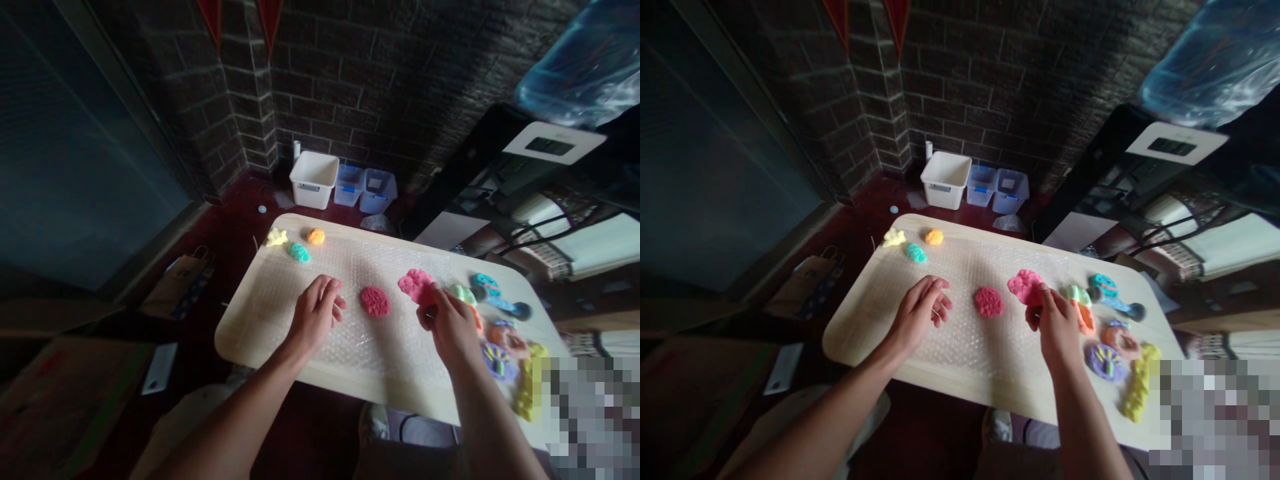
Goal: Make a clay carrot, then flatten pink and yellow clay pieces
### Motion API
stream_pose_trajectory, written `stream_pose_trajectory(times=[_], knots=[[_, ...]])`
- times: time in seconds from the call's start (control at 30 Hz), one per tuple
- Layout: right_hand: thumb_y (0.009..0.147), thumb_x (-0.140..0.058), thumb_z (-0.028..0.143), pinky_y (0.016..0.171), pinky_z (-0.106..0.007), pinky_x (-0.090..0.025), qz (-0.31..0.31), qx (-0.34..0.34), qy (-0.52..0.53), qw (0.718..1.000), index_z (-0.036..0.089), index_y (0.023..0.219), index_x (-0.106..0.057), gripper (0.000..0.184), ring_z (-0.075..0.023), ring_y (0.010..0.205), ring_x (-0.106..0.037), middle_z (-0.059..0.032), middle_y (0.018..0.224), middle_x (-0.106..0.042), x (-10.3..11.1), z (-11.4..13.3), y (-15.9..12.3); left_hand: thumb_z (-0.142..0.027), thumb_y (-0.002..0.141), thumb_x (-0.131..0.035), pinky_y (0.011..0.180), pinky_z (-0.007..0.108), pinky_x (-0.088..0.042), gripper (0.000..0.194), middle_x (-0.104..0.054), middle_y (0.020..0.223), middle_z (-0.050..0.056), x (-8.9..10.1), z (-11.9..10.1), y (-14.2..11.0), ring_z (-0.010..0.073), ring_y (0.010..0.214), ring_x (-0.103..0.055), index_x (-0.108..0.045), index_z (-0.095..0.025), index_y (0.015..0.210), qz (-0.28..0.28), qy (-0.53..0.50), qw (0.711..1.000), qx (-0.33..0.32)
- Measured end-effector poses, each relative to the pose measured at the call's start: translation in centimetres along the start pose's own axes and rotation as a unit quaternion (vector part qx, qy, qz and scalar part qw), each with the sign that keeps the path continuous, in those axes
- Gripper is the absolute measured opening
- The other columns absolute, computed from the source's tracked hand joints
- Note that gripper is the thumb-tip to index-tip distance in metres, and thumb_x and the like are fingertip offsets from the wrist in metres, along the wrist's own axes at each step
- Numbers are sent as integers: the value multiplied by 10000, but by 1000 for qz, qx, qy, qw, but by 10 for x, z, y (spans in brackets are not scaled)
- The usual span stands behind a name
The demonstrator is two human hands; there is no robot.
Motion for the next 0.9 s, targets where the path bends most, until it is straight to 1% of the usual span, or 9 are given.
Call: stream_pose_trajectory(times=[0.07,0.23,0.37,0.43,0.6,0.7,0.77,0.83,0.9], knots=[[913,-709,598,396,-264,-323,15,-13,9,1000,217,685,-574,464,-121,411,-459,5,510,-560,9,-10,1,-542,1000,-562,471,205,-412,343,-690,744,5,9,-2,-3,116,537,-610,-622,-204,986,-2,8,1000,-7],[893,-718,590,402,-269,-337,54,-39,38,997,214,727,-597,429,-131,429,-482,4,527,-564,18,-27,-2,-507,956,-628,495,221,-426,310,-676,735,3,35,-1,-11,119,545,-602,-630,-197,968,-20,47,999,-11],[892,-707,570,409,-265,-313,53,-57,44,996,212,711,-591,418,-126,432,-463,8,526,-559,26,-30,-3,-512,930,-665,525,237,-449,325,-686,736,12,53,4,-16,133,572,-611,-645,-190,968,-28,93,995,-5],[900,-689,540,420,-263,-323,50,-66,38,996,206,704,-598,398,-127,450,-477,2,538,-572,30,-28,-4,-515,922,-675,542,247,-465,330,-692,746,16,58,6,-19,142,588,-620,-652,-188,963,-29,115,993,-2],[907,-662,461,446,-257,-328,54,-76,-11,996,189,712,-627,336,-116,459,-480,2,541,-587,32,-17,-8,-525,921,-677,588,269,-493,335,-694,755,20,57,9,-23,157,630,-636,-657,-192,892,5,154,988,-6],[903,-662,441,445,-246,-321,52,-62,5,997,196,675,-586,343,-104,442,-462,18,513,-558,34,-10,-9,-533,939,-655,616,280,-504,338,-699,761,21,52,7,-26,166,649,-642,-658,-199,888,26,179,983,-14],[925,-634,471,434,-241,-330,48,-72,11,996,199,688,-578,365,-113,442,-493,3,536,-591,37,-9,-8,-537,943,-648,628,287,-510,338,-702,761,22,48,5,-27,172,654,-648,-655,-203,887,38,189,981,-17],[954,-599,533,423,-246,-354,52,-110,-52,991,197,706,-594,417,-137,440,-555,-38,568,-654,44,-12,-6,-535,943,-646,636,291,-513,334,-703,759,22,45,3,-27,179,656,-655,-653,-207,884,48,195,979,-20],[958,-609,564,436,-260,-397,43,-106,-167,979,189,726,-628,441,-163,429,-598,-66,552,-683,53,-14,-4,-532,944,-644,641,294,-515,326,-702,760,23,44,1,-25,185,662,-663,-656,-211,886,52,196,979,-25]])
Point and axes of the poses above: each hand's wrist, its own y-axis towards the middle knuckle, its own x-axis out of the back of the hand, z = x × y, the point moved 4 cm from there along y, towards the middle knuckle
